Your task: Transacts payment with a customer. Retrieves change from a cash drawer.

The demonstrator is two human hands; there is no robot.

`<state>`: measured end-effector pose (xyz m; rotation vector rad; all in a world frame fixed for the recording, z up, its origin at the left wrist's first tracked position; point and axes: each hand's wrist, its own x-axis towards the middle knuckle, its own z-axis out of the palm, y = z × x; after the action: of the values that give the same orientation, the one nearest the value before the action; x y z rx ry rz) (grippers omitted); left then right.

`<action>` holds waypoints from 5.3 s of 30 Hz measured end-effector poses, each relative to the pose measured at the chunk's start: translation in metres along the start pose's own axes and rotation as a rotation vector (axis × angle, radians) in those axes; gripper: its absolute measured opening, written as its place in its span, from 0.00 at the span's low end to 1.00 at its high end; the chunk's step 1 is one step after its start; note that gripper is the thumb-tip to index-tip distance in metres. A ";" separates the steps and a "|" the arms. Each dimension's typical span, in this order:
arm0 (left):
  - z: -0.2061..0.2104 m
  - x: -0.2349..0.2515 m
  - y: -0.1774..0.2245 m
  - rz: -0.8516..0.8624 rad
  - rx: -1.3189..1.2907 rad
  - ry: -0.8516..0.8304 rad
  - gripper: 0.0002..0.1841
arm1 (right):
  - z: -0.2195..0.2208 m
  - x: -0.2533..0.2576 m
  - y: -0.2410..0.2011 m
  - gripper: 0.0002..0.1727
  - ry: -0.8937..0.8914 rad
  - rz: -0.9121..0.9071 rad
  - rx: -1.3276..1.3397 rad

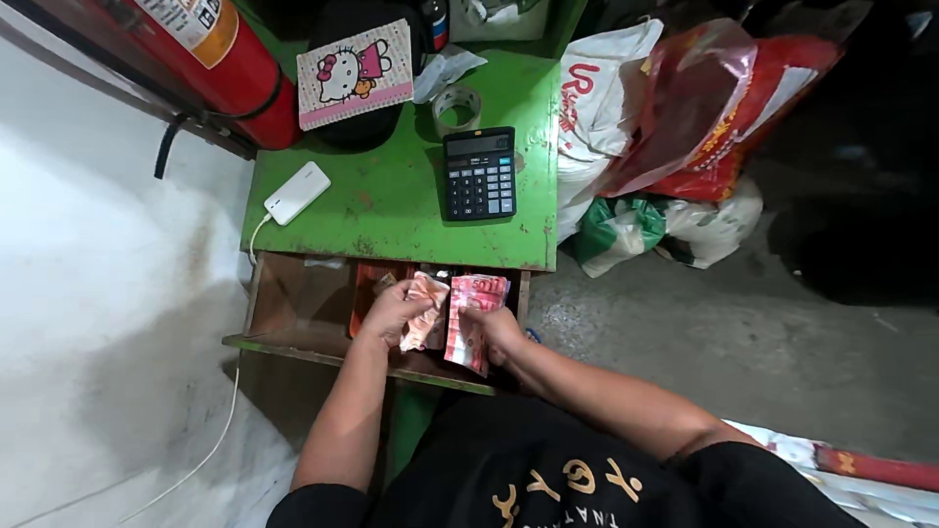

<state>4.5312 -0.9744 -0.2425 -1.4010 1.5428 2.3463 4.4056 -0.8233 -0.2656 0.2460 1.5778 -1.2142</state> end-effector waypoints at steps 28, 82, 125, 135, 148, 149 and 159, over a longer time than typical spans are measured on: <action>0.012 0.037 -0.015 -0.211 1.133 0.240 0.26 | -0.011 -0.014 0.000 0.19 -0.032 0.044 0.070; 0.029 -0.018 0.000 0.035 0.105 -0.023 0.11 | -0.012 -0.022 -0.007 0.18 -0.037 -0.058 0.060; -0.034 0.028 -0.013 -0.011 1.258 0.467 0.26 | 0.030 0.029 0.024 0.32 0.168 0.107 -0.389; 0.013 0.036 -0.038 -0.365 1.146 0.103 0.43 | 0.047 0.018 0.048 0.32 0.022 0.118 -0.276; -0.019 0.025 -0.035 -0.267 0.278 0.067 0.30 | 0.047 0.026 0.044 0.24 -0.185 0.101 0.146; -0.022 0.018 -0.031 -0.232 0.241 0.058 0.30 | 0.046 0.024 0.041 0.24 -0.231 0.104 0.152; -0.023 -0.050 0.098 0.153 1.094 0.384 0.20 | 0.023 -0.002 -0.038 0.57 -0.090 -0.994 -0.488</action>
<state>4.5333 -1.0197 -0.1396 -1.4029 2.4649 0.8596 4.3944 -0.8574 -0.2400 -1.0016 1.9086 -1.4510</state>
